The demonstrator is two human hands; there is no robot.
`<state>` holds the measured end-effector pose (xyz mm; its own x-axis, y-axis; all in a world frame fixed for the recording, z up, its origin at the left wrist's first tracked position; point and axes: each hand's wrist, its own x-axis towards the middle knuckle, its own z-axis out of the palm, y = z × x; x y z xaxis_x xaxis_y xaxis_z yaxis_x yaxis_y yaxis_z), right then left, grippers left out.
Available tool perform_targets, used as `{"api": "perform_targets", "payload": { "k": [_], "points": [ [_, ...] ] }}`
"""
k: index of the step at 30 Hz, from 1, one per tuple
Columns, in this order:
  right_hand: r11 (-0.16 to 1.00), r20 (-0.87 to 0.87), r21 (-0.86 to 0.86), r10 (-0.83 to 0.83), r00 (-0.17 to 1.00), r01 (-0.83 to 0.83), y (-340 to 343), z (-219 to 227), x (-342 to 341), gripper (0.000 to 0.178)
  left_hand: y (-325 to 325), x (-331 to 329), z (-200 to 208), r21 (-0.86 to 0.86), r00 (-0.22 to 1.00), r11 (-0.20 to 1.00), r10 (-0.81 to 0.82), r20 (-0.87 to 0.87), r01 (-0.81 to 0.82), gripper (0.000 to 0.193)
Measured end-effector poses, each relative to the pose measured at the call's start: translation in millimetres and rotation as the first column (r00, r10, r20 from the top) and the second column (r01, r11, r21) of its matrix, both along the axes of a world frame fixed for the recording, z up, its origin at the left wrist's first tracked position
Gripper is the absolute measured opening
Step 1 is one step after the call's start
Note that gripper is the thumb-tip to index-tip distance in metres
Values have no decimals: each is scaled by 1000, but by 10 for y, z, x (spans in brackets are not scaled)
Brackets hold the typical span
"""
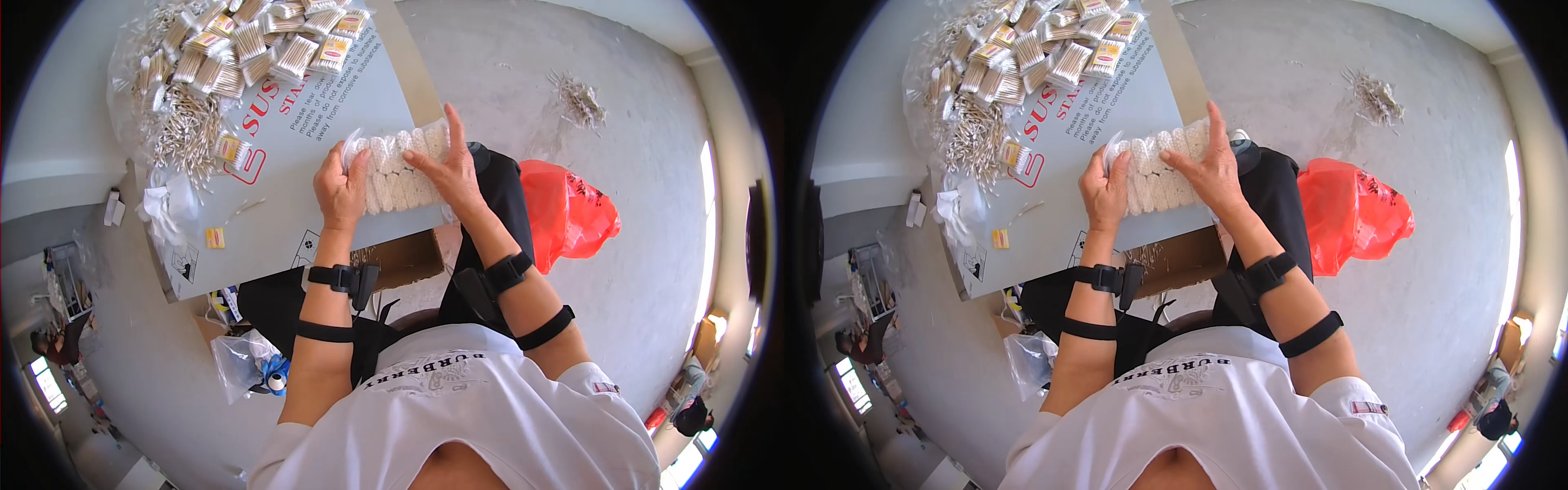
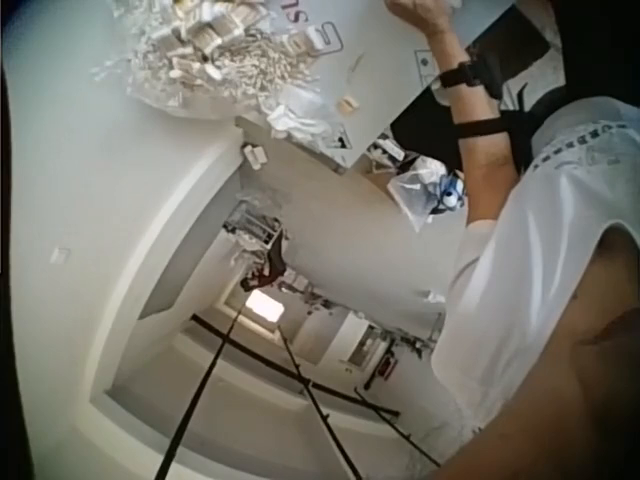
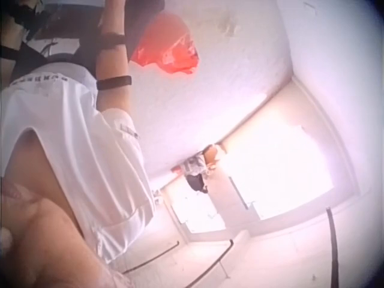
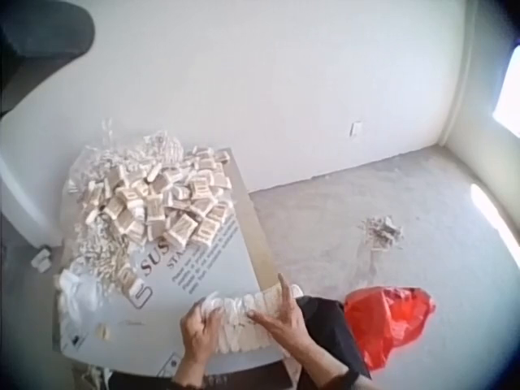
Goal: Packaging small containers of cotton swabs into a clear plastic bag at a workstation.
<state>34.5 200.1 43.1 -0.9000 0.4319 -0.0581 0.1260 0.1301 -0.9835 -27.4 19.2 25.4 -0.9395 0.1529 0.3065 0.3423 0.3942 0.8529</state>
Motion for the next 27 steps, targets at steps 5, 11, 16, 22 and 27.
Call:
{"api": "perform_targets", "payload": {
  "k": [5, 11, 16, 22, 27],
  "points": [
    [993, 77, 117, -41, 996, 32, -84, -22, -23, 93, -3, 24, 30, -31, 999, 999, -41, -20, 40, 44],
    [998, 67, 28, -66, 996, 64, -89, -38, -31, 81, -20, -1, -9, -28, 999, 999, -38, -10, 38, 42],
    [930, 52, -364, -24, 998, 42, -24, -11, -19, 69, -7, 31, 24, 33, 999, 999, -18, 45, 16, 41],
    [994, 86, -65, -77, 993, 83, -39, -69, -65, 58, -33, -7, -14, 104, 990, 993, 41, 133, -56, 35],
    [830, 6, -550, -105, 994, 91, -151, -19, 117, 57, -80, -106, 227, 368, 977, 912, 121, 174, -179, 33]
  ]
}}
